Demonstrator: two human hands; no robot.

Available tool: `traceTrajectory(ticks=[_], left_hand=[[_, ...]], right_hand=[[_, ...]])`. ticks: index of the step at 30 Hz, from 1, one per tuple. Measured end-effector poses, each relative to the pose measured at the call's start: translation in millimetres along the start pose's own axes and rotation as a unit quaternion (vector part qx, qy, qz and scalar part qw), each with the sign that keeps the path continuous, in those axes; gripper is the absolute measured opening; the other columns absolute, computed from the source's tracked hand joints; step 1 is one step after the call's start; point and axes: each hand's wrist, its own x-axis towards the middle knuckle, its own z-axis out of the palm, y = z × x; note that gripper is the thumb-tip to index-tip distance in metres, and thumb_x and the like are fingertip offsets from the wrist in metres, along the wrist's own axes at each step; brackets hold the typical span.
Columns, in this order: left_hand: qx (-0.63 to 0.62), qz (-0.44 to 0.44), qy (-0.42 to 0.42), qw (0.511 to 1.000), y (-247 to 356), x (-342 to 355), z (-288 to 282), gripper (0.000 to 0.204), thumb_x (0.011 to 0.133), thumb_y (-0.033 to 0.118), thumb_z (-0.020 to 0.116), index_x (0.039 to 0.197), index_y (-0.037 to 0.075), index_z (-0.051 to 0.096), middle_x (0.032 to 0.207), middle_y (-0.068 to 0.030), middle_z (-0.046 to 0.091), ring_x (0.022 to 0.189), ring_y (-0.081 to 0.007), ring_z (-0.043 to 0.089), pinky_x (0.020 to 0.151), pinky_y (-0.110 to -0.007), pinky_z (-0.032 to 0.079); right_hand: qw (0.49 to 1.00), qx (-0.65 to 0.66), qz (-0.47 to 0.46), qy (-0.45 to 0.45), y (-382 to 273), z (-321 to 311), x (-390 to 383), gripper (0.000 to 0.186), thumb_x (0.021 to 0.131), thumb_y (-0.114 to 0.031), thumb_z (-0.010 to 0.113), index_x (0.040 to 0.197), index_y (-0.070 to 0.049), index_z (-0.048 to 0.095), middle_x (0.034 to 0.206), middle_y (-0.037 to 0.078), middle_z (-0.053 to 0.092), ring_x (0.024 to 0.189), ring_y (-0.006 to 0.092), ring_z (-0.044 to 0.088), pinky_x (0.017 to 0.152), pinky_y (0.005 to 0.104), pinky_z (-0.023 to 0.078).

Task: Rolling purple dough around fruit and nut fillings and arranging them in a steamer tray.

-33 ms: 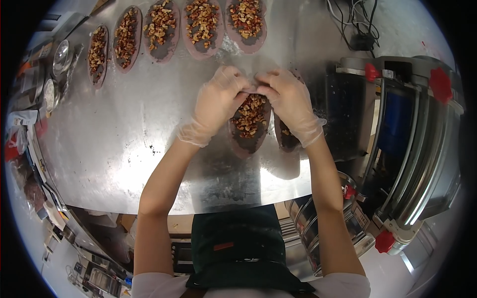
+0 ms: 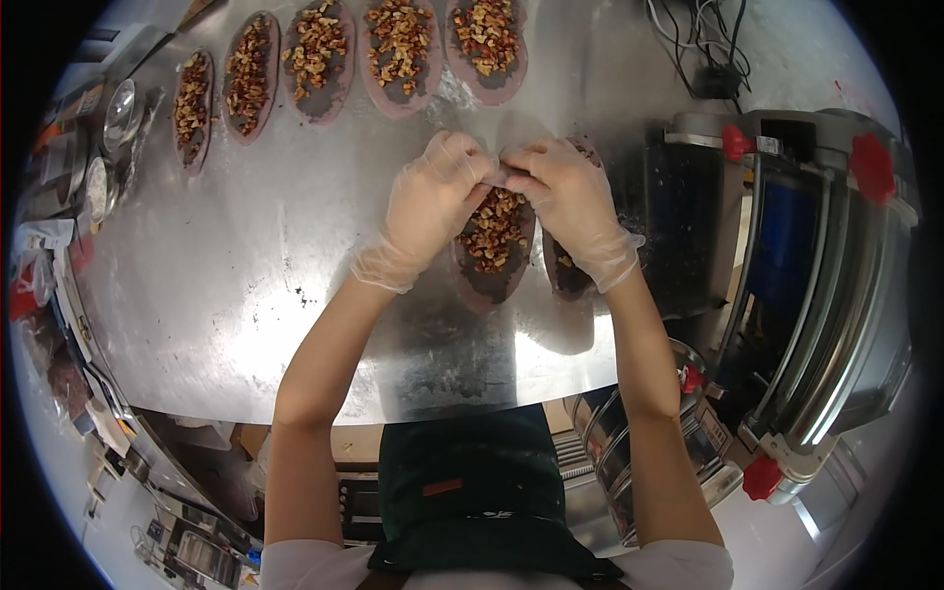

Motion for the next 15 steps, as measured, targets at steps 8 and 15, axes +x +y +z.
traceTrajectory(ticks=[8,15], left_hand=[[0.028,-0.033,-0.045,0.998,8,3,-12,0.04,0.081,0.008,0.076,0.12,0.009,0.068,0.11,-0.0084,0.064,0.098,-0.0334,0.063,0.081,-0.043,0.054],[0.019,-0.002,-0.088,0.996,11,-5,-11,0.049,0.078,0.012,0.079,0.124,0.009,0.064,0.109,-0.0088,0.063,0.099,-0.0329,0.063,0.082,-0.04,0.054]], right_hand=[[0.995,-0.055,-0.074,0.021,-2,7,-10,0.023,0.082,-0.011,0.075,0.103,-0.005,0.069,0.108,0.01,0.066,0.101,0.0332,0.062,0.081,0.0427,0.052],[0.997,0.011,-0.041,0.061,-8,2,-22,0.03,0.079,-0.01,0.077,0.106,-0.005,0.066,0.11,0.01,0.065,0.097,0.0328,0.06,0.084,0.0429,0.05]])
